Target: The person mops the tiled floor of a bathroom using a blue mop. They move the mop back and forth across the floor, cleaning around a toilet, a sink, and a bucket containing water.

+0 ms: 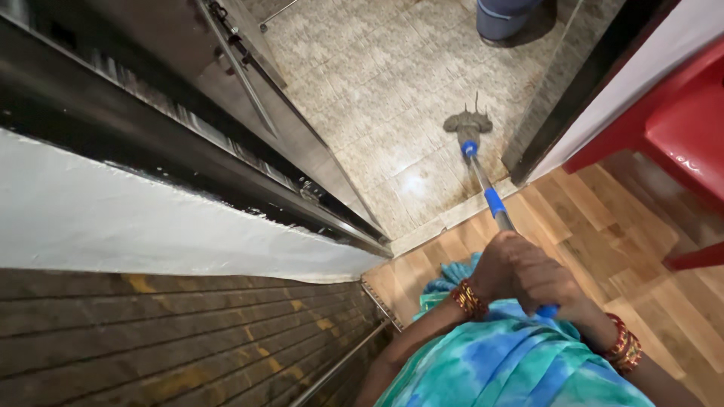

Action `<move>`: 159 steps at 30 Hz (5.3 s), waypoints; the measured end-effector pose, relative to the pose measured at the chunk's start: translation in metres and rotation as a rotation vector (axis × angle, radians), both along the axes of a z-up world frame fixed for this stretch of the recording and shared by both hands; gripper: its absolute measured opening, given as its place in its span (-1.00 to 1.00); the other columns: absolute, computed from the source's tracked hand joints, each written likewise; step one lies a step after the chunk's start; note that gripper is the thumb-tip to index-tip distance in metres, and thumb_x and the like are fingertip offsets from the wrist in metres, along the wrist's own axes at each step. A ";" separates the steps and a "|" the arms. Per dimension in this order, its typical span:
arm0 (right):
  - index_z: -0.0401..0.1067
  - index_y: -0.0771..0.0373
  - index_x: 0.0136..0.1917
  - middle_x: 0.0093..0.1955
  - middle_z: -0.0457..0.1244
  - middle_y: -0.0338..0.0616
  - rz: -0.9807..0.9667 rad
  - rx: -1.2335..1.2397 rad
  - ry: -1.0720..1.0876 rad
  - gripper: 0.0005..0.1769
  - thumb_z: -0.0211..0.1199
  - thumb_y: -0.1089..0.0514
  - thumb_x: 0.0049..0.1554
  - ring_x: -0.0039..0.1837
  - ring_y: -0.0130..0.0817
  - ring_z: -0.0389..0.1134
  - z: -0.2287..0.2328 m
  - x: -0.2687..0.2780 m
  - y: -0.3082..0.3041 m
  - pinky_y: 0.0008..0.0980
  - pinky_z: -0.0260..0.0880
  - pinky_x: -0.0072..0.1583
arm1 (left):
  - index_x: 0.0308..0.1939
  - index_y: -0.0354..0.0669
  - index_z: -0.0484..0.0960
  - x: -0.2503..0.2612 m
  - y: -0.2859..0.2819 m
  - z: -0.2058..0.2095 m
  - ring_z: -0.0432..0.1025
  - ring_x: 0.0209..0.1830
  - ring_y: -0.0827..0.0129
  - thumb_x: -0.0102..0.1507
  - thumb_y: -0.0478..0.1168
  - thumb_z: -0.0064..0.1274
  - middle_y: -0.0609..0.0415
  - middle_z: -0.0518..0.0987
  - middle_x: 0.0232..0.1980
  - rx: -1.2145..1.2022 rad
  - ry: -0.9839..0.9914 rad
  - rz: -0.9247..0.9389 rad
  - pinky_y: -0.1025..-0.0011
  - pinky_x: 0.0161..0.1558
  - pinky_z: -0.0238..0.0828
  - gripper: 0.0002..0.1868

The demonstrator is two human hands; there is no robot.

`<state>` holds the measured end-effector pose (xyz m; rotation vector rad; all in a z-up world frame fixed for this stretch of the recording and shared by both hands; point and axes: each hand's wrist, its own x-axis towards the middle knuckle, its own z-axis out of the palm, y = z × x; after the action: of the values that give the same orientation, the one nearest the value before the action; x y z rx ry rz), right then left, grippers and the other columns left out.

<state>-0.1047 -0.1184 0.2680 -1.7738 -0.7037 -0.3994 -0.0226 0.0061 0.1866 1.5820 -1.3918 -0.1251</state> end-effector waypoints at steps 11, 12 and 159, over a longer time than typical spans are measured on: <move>0.39 0.15 -0.33 -0.32 0.30 -0.21 0.139 0.116 -0.209 -0.56 -0.01 0.05 0.37 -0.28 -0.24 0.39 -0.015 0.014 0.022 -0.26 0.34 -0.16 | -0.51 -0.03 0.49 0.026 -0.015 -0.071 0.47 -0.36 0.18 0.03 -0.13 0.27 0.11 0.52 -0.44 -0.086 0.170 -0.100 0.21 -0.24 0.36 -0.76; 0.39 0.15 -0.33 -0.32 0.31 -0.21 0.141 0.113 -0.219 -0.57 0.00 0.07 0.37 -0.29 -0.24 0.39 -0.023 0.014 0.026 -0.26 0.35 -0.17 | -0.49 -0.04 0.49 0.027 -0.014 -0.080 0.47 -0.36 0.17 0.05 -0.13 0.25 0.09 0.52 -0.43 -0.116 0.181 -0.096 0.21 -0.24 0.38 -0.78; 0.16 0.19 -0.48 -0.43 0.16 -0.15 -0.152 0.042 0.068 -0.33 -0.08 -0.29 0.28 -0.32 -0.16 0.28 -0.131 0.067 0.036 -0.25 0.22 -0.16 | -0.48 -0.11 0.43 0.082 0.011 -0.139 0.47 -0.31 0.08 0.18 -0.26 0.20 0.03 0.51 -0.39 -0.094 0.100 0.292 0.18 -0.20 0.40 -0.76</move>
<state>-0.0380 -0.0822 0.1374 -1.7977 -0.5110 -0.4506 0.0597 0.0175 0.0473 1.6580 -1.0622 0.0364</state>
